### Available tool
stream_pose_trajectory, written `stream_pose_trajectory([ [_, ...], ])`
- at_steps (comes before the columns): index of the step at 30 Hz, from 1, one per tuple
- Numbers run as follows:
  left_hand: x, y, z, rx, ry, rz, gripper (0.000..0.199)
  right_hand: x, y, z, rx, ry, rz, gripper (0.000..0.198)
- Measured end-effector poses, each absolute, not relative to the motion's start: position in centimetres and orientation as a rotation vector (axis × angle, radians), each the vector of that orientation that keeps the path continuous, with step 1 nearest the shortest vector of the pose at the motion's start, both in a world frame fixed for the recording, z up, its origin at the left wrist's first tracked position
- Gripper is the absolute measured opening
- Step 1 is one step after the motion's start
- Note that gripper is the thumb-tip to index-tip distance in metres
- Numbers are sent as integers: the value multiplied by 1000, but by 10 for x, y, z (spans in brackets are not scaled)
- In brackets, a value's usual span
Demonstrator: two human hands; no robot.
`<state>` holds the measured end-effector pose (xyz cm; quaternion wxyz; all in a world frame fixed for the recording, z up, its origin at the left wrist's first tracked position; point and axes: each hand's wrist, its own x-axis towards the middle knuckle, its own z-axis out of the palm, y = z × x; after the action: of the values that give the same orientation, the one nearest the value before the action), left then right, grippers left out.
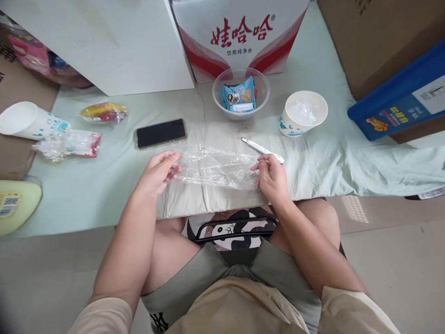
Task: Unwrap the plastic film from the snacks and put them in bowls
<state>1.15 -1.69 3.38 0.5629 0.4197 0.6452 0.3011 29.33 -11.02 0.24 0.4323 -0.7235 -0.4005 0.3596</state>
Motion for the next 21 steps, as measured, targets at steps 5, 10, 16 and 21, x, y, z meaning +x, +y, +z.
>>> stream_pose_trajectory([
  [5, 10, -18, 26, 1135, 1468, 806, 9, 296, -122, 3, -1941, -1131, 832, 23],
  [10, 7, -19, 11, 1348, 1440, 718, 14, 298, -130, 5, -2030, -1240, 762, 40],
  [16, 11, -16, 6, 1444, 1454, 774, 12, 303, -134, 9, -2146, -1322, 694, 54],
  [21, 19, -9, -8, 1639, 1473, 725, 14, 307, -139, 3, -2226, -1526, 521, 63],
])
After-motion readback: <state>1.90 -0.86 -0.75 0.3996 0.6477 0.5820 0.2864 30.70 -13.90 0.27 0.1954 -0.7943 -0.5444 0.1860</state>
